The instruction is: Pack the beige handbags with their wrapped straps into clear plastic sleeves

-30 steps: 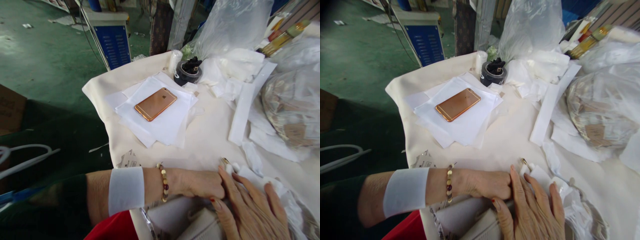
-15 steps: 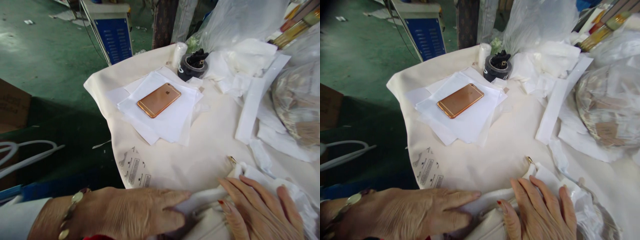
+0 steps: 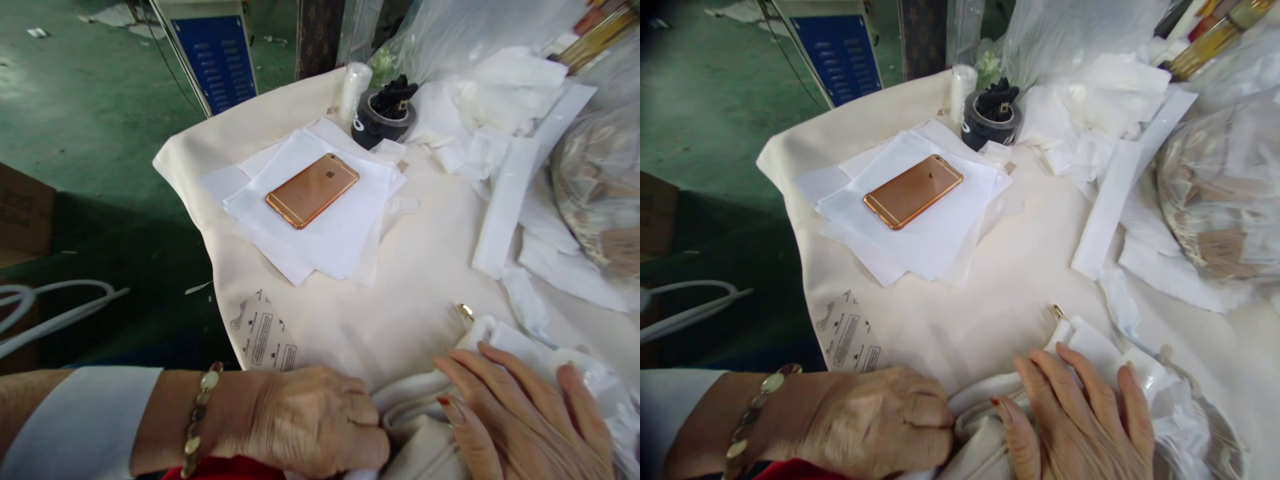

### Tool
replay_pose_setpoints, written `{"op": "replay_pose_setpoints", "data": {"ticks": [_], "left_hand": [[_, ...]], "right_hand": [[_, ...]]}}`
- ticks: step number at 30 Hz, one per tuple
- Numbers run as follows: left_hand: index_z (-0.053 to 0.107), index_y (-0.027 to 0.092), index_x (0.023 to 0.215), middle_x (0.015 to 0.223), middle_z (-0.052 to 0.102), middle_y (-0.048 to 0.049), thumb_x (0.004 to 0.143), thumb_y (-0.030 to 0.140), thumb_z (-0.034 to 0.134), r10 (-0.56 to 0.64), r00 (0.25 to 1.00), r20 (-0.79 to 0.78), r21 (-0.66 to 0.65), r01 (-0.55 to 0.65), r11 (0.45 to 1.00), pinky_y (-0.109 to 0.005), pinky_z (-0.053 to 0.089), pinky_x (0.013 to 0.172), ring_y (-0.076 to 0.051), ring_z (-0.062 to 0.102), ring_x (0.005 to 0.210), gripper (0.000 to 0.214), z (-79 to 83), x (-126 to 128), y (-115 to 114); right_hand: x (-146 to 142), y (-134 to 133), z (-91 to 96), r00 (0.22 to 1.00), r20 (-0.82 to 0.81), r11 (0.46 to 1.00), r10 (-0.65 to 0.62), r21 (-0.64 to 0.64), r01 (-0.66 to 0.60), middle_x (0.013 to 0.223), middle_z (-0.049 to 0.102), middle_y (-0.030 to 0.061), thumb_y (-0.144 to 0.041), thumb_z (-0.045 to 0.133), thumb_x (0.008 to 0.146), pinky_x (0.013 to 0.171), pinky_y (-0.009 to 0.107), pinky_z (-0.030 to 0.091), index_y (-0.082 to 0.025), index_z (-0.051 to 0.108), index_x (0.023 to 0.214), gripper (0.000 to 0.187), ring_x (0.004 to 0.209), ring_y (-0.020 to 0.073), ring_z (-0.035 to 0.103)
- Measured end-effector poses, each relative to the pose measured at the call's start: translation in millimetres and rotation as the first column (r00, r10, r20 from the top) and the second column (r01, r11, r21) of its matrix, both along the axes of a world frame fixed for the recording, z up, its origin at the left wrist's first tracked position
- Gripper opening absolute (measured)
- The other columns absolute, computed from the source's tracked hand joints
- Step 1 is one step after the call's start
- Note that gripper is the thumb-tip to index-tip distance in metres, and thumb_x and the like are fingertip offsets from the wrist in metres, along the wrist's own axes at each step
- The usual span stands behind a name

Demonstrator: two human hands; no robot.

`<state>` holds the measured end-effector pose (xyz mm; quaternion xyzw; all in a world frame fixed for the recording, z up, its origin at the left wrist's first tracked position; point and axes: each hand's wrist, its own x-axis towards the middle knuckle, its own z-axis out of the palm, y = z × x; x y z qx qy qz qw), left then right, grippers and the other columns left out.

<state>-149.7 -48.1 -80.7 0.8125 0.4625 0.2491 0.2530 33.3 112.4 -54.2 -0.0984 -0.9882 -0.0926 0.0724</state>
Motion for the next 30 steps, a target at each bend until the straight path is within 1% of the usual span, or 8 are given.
{"op": "replay_pose_setpoints", "data": {"ticks": [5,8,11,13,18,21,26,30], "left_hand": [[0.051,0.018,0.077,0.071,0.062,0.0009,0.076,0.010,0.056,0.327,0.941,0.084,-0.267,-0.295,0.917,-0.023,0.040,0.058,-0.012,0.054,0.062,0.010,-4.1,25.9,9.7],[0.048,0.019,0.086,0.060,0.056,0.0067,0.067,0.009,0.058,0.646,0.747,0.157,-0.569,-0.466,0.677,-0.021,0.036,0.051,-0.011,0.050,0.053,0.024,-3.2,35.4,20.2],[0.047,0.020,0.079,0.051,0.046,0.0103,0.056,0.005,0.058,0.785,0.602,0.145,-0.753,-0.448,0.482,-0.019,0.029,0.043,-0.009,0.042,0.045,0.029,0.7,38.8,31.8],[0.047,0.020,0.070,0.052,0.045,0.0089,0.054,0.003,0.055,0.775,0.614,0.153,-0.731,-0.457,0.506,-0.019,0.029,0.043,-0.009,0.041,0.047,0.024,2.5,39.7,33.4],[0.042,0.020,0.065,0.058,0.044,0.0039,0.073,0.006,0.041,0.539,0.825,0.173,-0.265,-0.488,0.832,-0.020,0.032,0.053,-0.010,0.040,0.054,0.016,-0.4,37.6,12.6],[0.044,0.019,0.071,0.061,0.046,0.0023,0.085,0.013,0.034,0.410,0.898,0.158,-0.136,-0.392,0.910,-0.021,0.034,0.053,-0.010,0.041,0.055,0.019,-0.5,31.8,4.4],[0.050,0.018,0.069,0.056,0.043,0.0061,0.077,0.008,0.043,0.482,0.864,0.145,-0.386,-0.399,0.832,-0.017,0.032,0.050,-0.008,0.043,0.052,0.014,11.6,24.6,20.1],[0.054,0.017,0.105,0.046,0.041,0.0123,0.066,0.004,0.043,0.541,0.795,0.276,-0.640,-0.268,0.720,-0.016,0.030,0.042,-0.008,0.041,0.039,0.043,13.8,26.0,32.1]], "right_hand": [[-0.9,-4.0,3.6,0.999,0.002,0.992,-0.042,-0.123,0.042,0.105,0.069,0.0029,-0.036,0.030,0.092,0.105,0.057,0.022,-0.025,0.066,0.102,0.039,0.110,0.0307,0.053],[-9.7,-11.0,4.6,0.991,-0.055,0.980,-0.125,-0.165,0.114,0.099,0.071,0.0018,-0.038,0.033,0.094,0.107,0.054,0.021,-0.025,0.069,0.093,0.038,0.109,0.0278,0.054],[-19.9,-18.3,5.5,0.957,-0.141,0.952,-0.253,-0.213,0.220,0.090,0.072,0.0023,-0.037,0.030,0.096,0.107,0.052,0.022,-0.023,0.070,0.080,0.046,0.104,0.0256,0.057],[-23.4,-21.0,6.5,0.939,-0.168,0.934,-0.301,-0.250,0.255,0.088,0.072,0.0018,-0.037,0.027,0.097,0.108,0.052,0.023,-0.023,0.071,0.078,0.050,0.102,0.0248,0.057],[-21.7,-21.9,9.9,0.926,-0.198,0.912,-0.323,-0.325,0.249,0.091,0.071,0.0012,-0.037,0.032,0.097,0.110,0.049,0.019,-0.022,0.071,0.079,0.045,0.104,0.0235,0.056],[-20.5,-22.6,12.3,0.925,-0.189,0.898,-0.331,-0.364,0.247,0.089,0.070,0.0009,-0.035,0.037,0.096,0.111,0.048,0.018,-0.021,0.070,0.075,0.041,0.105,0.0231,0.055],[-20.9,-24.2,14.9,0.926,-0.148,0.883,-0.347,-0.383,0.270,0.085,0.068,0.0021,-0.032,0.037,0.096,0.112,0.048,0.017,-0.020,0.070,0.075,0.040,0.106,0.0228,0.054],[-21.1,-24.5,14.9,0.925,-0.132,0.875,-0.356,-0.394,0.280,0.085,0.068,0.0023,-0.030,0.036,0.096,0.112,0.047,0.015,-0.020,0.070,0.076,0.041,0.107,0.0221,0.053]]}}
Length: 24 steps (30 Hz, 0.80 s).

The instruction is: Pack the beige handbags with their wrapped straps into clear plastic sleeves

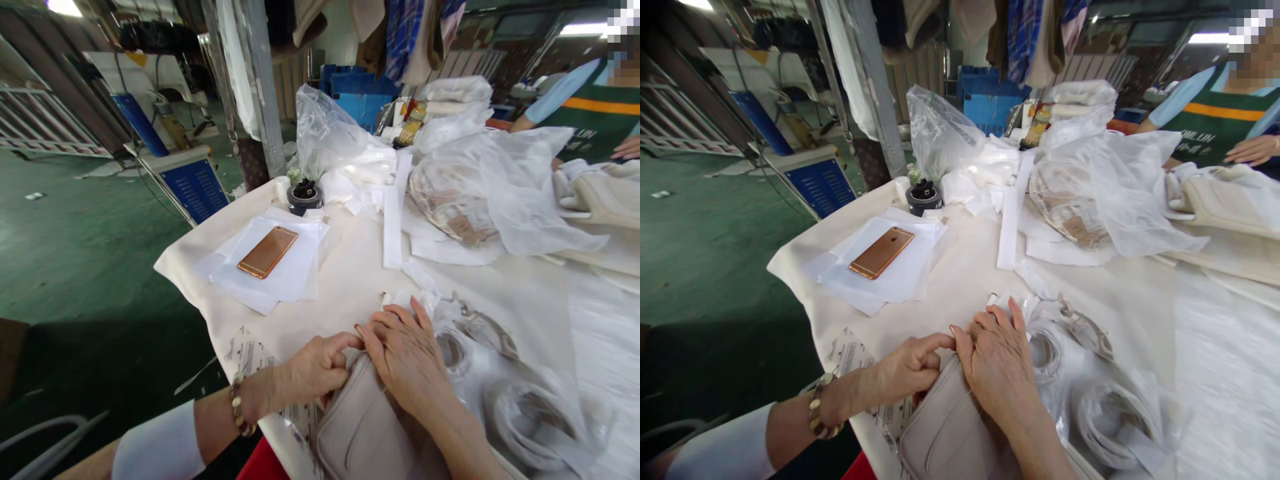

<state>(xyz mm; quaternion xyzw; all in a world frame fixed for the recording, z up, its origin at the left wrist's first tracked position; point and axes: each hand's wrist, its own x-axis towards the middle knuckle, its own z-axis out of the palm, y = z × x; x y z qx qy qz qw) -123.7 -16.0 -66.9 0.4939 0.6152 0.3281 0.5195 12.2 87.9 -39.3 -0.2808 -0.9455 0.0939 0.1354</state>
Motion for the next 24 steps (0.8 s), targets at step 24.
{"op": "replay_pose_setpoints", "data": {"ticks": [24], "left_hand": [[0.065,0.011,0.078,0.052,0.044,0.0061,0.059,0.016,0.059,0.395,0.783,0.480,-0.117,-0.390,0.914,-0.017,0.022,0.043,-0.005,0.031,0.046,0.021,-14.4,23.6,-9.5]], "right_hand": [[3.0,6.7,-10.2,0.994,-0.100,0.998,0.040,0.055,-0.034,0.089,0.072,0.0009,-0.039,0.028,0.097,0.109,0.049,0.020,-0.023,0.071,0.080,0.049,0.103,0.0247,0.057]]}}
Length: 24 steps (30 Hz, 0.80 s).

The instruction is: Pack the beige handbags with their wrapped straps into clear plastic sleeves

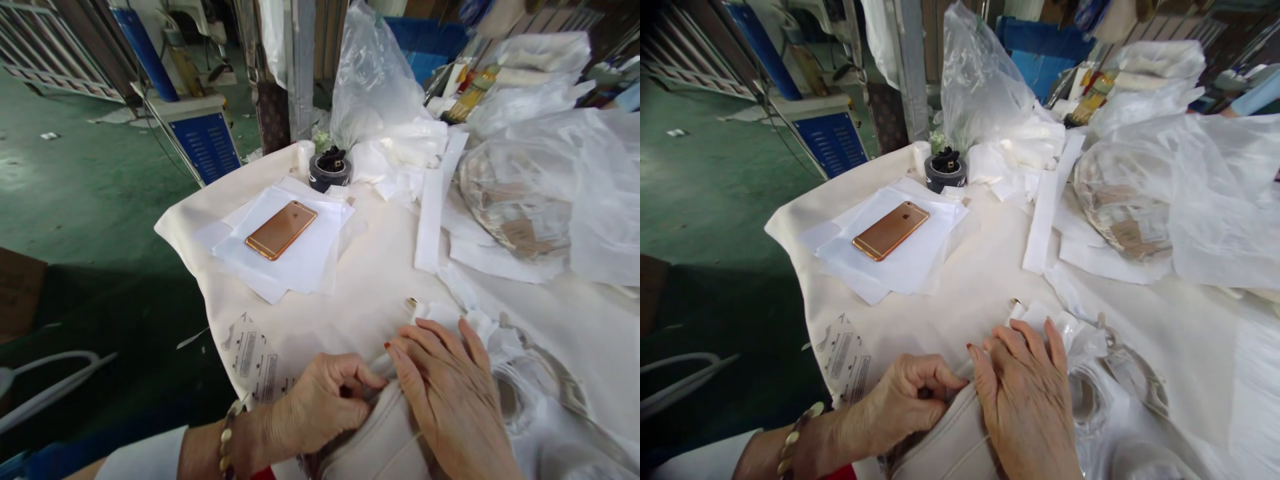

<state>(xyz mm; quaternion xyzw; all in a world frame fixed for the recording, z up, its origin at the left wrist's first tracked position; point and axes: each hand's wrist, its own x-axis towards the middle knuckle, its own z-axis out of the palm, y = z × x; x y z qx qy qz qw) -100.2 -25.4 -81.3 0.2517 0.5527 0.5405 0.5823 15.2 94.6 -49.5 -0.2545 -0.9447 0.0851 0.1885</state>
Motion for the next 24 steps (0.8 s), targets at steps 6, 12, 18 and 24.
{"op": "replay_pose_setpoints", "data": {"ticks": [6,12,18,24], "left_hand": [[0.072,0.012,0.084,0.065,0.060,-0.0007,0.068,0.018,0.059,-0.150,0.988,0.045,0.094,0.145,0.985,-0.018,0.039,0.055,-0.010,0.048,0.058,0.021,1.5,-8.3,-2.3],[0.072,0.012,0.078,0.062,0.059,0.0022,0.067,0.005,0.051,-0.130,0.989,-0.064,0.154,0.138,0.978,-0.013,0.035,0.050,-0.006,0.045,0.053,0.025,1.9,-9.5,1.6],[0.072,0.009,0.075,0.063,0.061,-0.0010,0.072,0.009,0.053,-0.115,0.986,-0.123,0.177,0.136,0.975,-0.014,0.040,0.054,-0.008,0.049,0.056,0.019,5.1,-7.3,-1.0],[0.066,0.013,0.076,0.062,0.056,0.0033,0.065,0.006,0.053,-0.243,0.966,0.091,0.050,0.240,0.970,-0.014,0.037,0.051,-0.007,0.046,0.055,0.018,1.5,-14.1,2.4]], "right_hand": [[8.7,9.6,-1.5,0.994,0.071,0.997,0.080,0.005,-0.080,0.096,0.072,-0.0018,-0.037,0.032,0.095,0.109,0.047,0.017,-0.027,0.070,0.088,0.040,0.107,0.0249,0.056],[21.0,18.1,-5.3,0.965,0.196,0.982,0.176,0.041,-0.187,0.108,0.069,-0.0015,-0.034,0.034,0.092,0.110,0.050,0.013,-0.029,0.066,0.102,0.034,0.113,0.0267,0.052],[25.4,20.5,-5.2,0.948,0.240,0.971,0.212,0.063,-0.233,0.112,0.067,-0.0002,-0.032,0.032,0.091,0.110,0.052,0.013,-0.028,0.065,0.106,0.037,0.116,0.0288,0.050],[21.4,19.2,-7.1,0.958,0.239,0.982,0.156,0.070,-0.177,0.110,0.068,-0.0013,-0.034,0.035,0.091,0.111,0.050,0.013,-0.028,0.067,0.104,0.034,0.114,0.0267,0.051]]}}
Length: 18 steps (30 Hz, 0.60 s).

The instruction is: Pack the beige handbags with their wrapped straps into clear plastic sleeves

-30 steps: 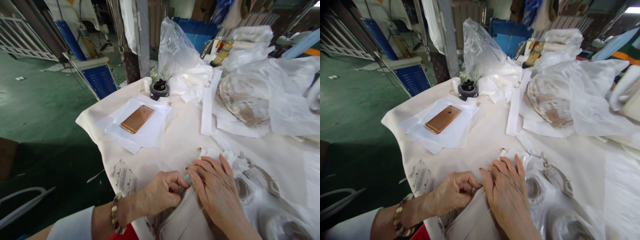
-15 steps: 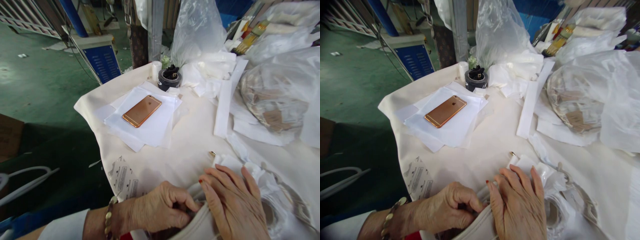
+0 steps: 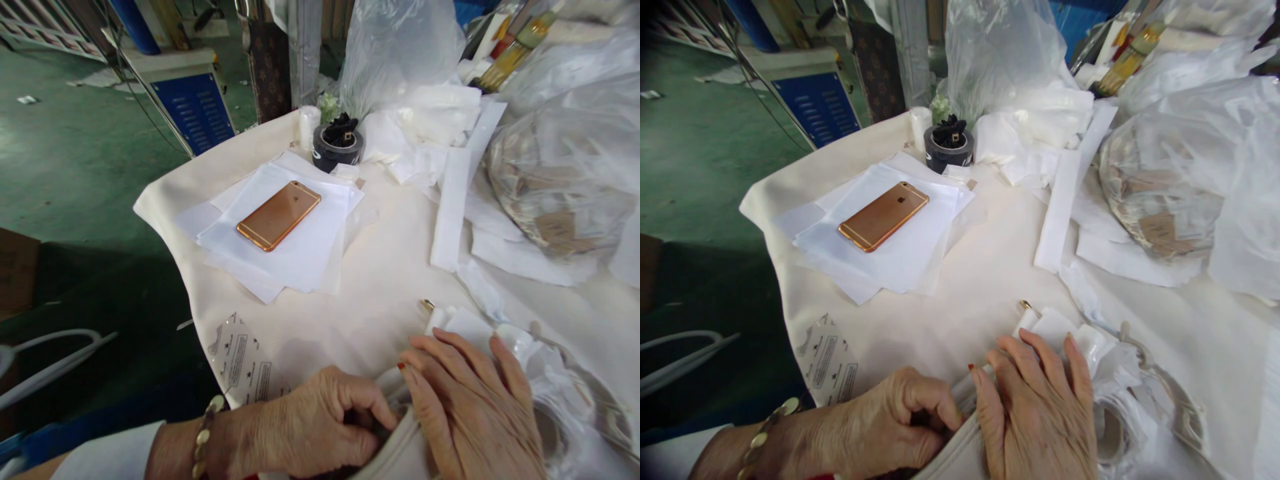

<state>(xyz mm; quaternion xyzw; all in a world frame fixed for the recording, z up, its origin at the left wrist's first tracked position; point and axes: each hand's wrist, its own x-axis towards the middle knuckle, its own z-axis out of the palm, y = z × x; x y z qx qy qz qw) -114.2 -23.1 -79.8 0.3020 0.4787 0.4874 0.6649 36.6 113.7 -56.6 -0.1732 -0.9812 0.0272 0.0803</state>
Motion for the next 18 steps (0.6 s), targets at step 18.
{"op": "replay_pose_setpoints", "data": {"ticks": [18], "left_hand": [[0.050,0.022,0.089,0.067,0.053,0.0002,0.077,0.050,0.052,-0.020,0.691,-0.722,-0.011,0.018,1.000,-0.029,0.035,0.063,-0.020,0.054,0.066,0.030,-2.2,13.3,-2.3]], "right_hand": [[-32.8,-24.4,1.2,0.949,-0.132,0.958,-0.286,-0.063,0.280,0.078,0.066,-0.0022,-0.028,0.049,0.092,0.114,0.043,0.017,-0.022,0.065,0.075,0.024,0.099,0.0172,0.056]]}}
